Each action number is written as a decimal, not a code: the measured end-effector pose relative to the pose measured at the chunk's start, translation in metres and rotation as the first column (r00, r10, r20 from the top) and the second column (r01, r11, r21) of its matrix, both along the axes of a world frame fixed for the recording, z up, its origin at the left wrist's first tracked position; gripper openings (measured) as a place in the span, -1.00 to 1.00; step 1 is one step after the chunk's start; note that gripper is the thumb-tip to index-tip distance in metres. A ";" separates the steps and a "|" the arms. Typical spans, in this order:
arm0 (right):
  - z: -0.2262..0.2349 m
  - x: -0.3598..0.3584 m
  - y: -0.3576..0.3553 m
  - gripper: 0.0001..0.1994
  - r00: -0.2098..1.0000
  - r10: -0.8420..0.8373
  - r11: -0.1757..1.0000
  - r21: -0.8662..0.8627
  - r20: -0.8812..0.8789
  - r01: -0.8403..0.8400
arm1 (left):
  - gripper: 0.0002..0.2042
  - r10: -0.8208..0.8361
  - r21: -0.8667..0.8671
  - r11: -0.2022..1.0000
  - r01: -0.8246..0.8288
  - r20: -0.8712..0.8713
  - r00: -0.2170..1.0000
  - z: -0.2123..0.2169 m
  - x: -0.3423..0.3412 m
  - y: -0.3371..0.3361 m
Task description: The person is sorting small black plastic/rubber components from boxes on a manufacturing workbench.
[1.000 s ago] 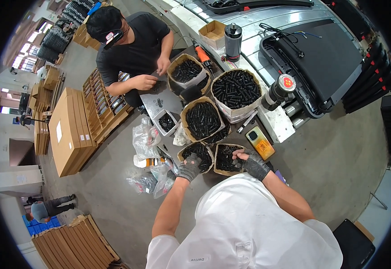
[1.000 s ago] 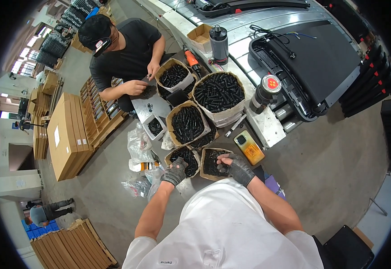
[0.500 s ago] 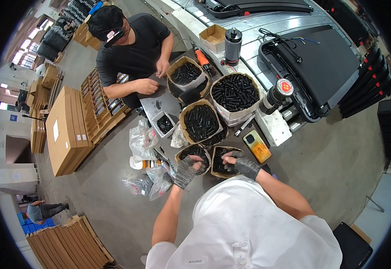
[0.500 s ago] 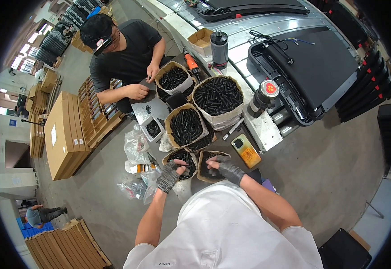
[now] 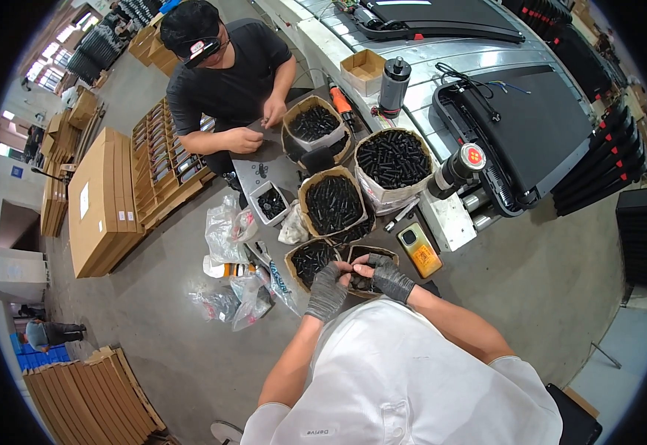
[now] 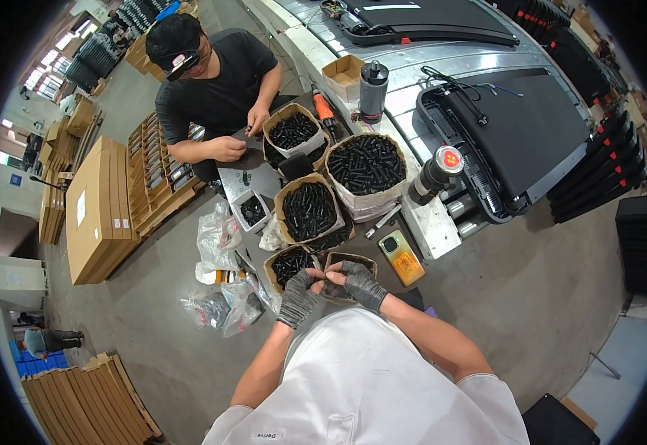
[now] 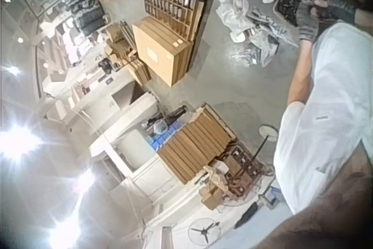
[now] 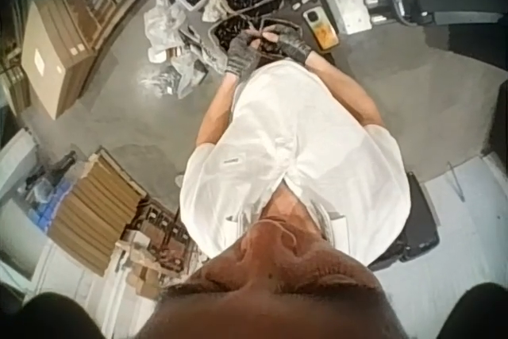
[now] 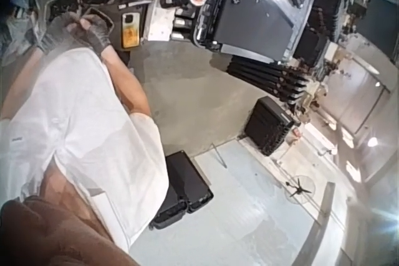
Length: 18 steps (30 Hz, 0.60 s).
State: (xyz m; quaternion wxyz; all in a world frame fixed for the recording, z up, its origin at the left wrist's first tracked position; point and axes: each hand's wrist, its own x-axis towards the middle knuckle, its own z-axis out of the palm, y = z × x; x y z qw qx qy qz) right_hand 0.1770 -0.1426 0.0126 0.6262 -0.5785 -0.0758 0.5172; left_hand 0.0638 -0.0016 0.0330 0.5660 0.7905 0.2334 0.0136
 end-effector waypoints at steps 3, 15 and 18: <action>0.003 0.001 0.000 -0.74 1.000 0.003 0.999 0.045 -0.004 -0.003 | -0.81 0.211 -0.284 0.940 -0.189 0.050 0.976 -0.003 0.003 -0.005; 0.007 -0.001 -0.003 -0.73 0.998 0.014 1.000 0.001 0.054 -0.014 | -0.80 0.375 -0.547 0.755 -0.362 -0.094 0.922 -0.020 0.009 -0.013; 0.004 -0.001 -0.006 -0.72 0.996 0.056 0.998 -0.044 0.070 -0.053 | -0.77 0.296 -0.444 0.848 -0.288 -0.054 0.954 -0.026 0.003 -0.002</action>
